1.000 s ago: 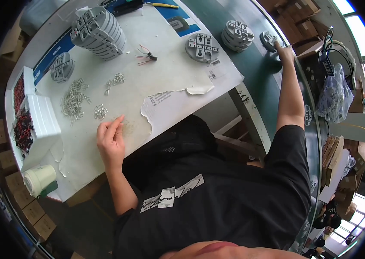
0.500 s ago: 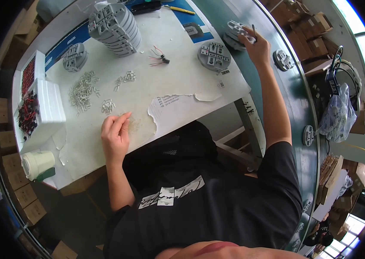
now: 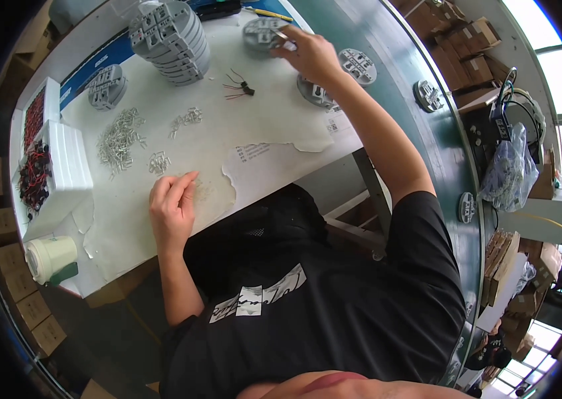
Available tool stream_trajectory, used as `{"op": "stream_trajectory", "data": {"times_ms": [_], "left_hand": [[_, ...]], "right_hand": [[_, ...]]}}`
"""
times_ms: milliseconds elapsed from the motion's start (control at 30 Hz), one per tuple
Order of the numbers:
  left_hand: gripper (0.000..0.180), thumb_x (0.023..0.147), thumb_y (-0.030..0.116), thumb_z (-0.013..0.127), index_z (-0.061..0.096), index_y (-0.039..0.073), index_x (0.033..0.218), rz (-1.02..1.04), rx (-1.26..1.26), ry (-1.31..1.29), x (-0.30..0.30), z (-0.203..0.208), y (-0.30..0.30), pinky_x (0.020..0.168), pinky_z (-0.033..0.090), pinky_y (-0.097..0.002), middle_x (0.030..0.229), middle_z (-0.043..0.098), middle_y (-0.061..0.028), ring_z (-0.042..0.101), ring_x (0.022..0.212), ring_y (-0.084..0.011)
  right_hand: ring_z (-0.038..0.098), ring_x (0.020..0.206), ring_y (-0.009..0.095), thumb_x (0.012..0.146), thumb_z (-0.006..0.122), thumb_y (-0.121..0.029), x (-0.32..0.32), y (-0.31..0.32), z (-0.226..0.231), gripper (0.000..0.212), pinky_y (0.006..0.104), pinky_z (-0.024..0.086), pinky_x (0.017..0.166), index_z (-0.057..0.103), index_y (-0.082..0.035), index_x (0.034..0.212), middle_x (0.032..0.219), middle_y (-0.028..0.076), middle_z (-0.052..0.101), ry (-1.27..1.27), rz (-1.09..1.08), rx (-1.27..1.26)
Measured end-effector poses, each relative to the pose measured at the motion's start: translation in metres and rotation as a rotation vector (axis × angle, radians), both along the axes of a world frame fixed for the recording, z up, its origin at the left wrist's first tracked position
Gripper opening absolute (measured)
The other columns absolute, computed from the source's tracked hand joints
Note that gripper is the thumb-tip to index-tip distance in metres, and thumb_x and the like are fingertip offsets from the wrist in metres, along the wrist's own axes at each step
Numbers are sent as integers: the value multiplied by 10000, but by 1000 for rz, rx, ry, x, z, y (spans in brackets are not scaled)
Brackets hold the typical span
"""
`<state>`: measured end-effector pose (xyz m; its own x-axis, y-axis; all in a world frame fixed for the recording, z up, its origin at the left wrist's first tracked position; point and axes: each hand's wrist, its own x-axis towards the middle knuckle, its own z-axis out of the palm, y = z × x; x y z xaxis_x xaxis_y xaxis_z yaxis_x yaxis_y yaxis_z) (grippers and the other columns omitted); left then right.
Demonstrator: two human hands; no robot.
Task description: Manually assemble small mechanical pins into a circular jig using a precision hand tool.
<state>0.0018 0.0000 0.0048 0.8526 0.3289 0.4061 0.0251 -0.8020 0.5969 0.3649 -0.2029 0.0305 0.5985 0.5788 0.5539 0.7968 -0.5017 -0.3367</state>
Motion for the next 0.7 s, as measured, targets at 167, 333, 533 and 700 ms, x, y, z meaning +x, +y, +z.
{"op": "stream_trajectory", "data": {"times_ms": [167, 333, 533, 700], "left_hand": [[188, 938, 73, 762, 793, 91, 1123, -9, -26, -17, -8, -7, 1, 714, 496, -371, 881, 607, -54, 594, 782, -237], [179, 945, 75, 765, 794, 85, 1122, 26, -188, -74, -4, 0, -1, 678, 501, -363, 906, 637, -59, 606, 780, -222], [206, 933, 126, 803, 788, 68, 1130, -61, -245, -50, -9, -4, 7, 700, 533, -349, 948, 672, -80, 644, 820, -221], [387, 875, 208, 868, 764, 79, 1224, -86, -309, -155, -11, -7, 14, 781, 550, -347, 1070, 680, -96, 665, 933, -239]], "right_hand": [[724, 857, 379, 918, 772, -380, -18, -29, 35, 268, 441, 575, 767, 790, -125, 997, 924, 134, 775, 164, -227, -53], [746, 859, 315, 888, 785, -329, -11, -139, 37, 267, 420, 569, 778, 784, -79, 981, 891, 115, 769, 371, -481, -508], [729, 812, 286, 903, 784, -176, -30, -145, 25, 149, 376, 566, 745, 780, -67, 1006, 923, 104, 757, 323, -327, -126], [724, 809, 180, 916, 759, -23, -116, -62, 57, 131, 307, 572, 686, 789, -74, 1032, 1011, 58, 761, 344, 262, -104]]}}
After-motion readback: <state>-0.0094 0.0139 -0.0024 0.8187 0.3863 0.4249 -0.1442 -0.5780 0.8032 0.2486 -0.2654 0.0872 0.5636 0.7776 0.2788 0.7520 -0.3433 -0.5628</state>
